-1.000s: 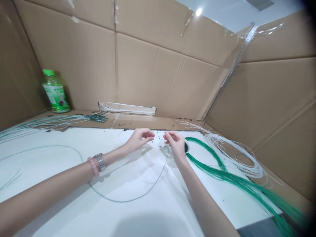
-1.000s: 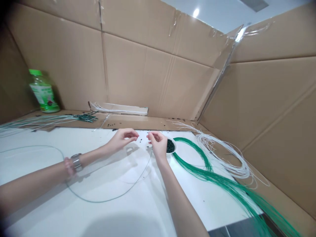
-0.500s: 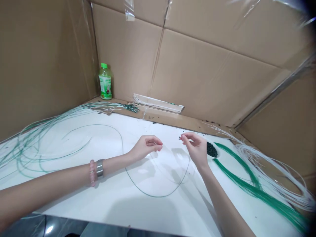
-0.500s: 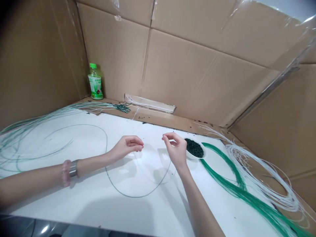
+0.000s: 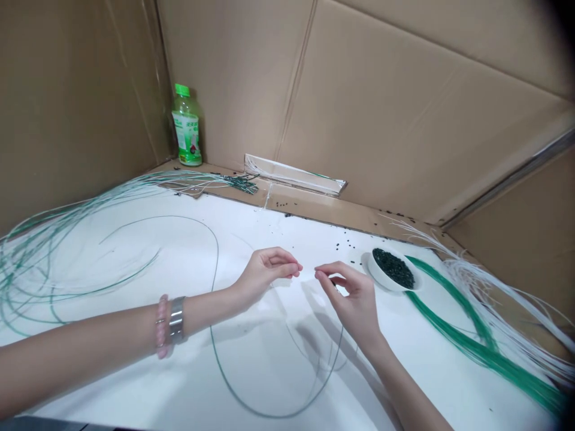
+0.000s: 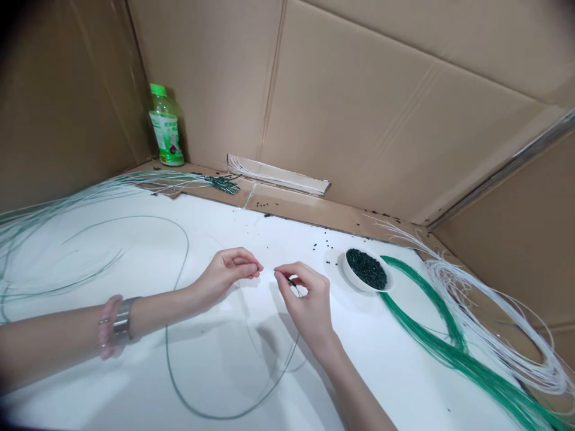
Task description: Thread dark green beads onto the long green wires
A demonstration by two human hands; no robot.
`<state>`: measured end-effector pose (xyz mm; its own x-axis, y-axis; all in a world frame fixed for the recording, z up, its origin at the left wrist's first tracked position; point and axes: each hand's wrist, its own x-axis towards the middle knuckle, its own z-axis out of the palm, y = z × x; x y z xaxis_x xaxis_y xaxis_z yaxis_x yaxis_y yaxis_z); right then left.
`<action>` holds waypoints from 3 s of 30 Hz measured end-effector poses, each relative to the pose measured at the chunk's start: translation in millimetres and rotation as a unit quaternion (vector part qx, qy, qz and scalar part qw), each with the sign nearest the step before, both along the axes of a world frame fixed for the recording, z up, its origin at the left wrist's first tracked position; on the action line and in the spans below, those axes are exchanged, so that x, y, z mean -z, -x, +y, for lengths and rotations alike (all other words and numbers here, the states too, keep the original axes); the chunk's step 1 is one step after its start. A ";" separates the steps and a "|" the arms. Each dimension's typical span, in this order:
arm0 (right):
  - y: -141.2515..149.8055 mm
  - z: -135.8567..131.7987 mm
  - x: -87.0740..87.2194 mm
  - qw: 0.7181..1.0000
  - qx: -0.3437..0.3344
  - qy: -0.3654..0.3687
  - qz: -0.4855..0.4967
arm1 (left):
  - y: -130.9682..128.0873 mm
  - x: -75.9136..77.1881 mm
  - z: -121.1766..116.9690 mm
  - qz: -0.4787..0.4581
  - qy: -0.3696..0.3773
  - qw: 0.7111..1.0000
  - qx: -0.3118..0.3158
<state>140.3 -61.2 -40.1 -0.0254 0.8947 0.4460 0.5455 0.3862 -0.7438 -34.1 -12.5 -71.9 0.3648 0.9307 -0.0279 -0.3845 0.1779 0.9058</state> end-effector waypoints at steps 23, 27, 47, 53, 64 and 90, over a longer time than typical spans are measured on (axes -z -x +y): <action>18.1 -9.5 -0.7 0.995 -0.013 0.078 0.058 | 4.4 -8.8 -11.1 0.030 0.017 0.998 0.049; 17.3 -10.7 0.9 0.994 -0.020 0.084 0.064 | 4.4 -9.0 -11.1 0.038 0.015 0.998 0.052; 21.0 -9.6 -2.2 1.000 -0.008 0.005 0.001 | 4.2 -10.0 -13.9 0.039 -0.005 0.998 0.045; 19.7 -11.3 -0.9 1.000 -0.017 0.004 -0.004 | 4.7 -9.4 -14.0 0.052 -0.010 0.997 0.054; 18.6 -10.9 -3.0 0.999 -0.031 0.008 -0.022 | 3.7 -11.9 -13.9 0.062 -0.026 0.994 0.082; 18.0 -12.6 -1.3 0.996 -0.013 -0.039 -0.081 | 3.1 -14.1 -13.0 0.043 -0.008 0.997 0.056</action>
<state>122.3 -73.8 -38.8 -0.1255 0.8560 0.5015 0.6456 0.4543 -0.6139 -37.2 -25.5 -57.8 0.4630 0.8850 -0.0490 -0.2840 0.2005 0.9376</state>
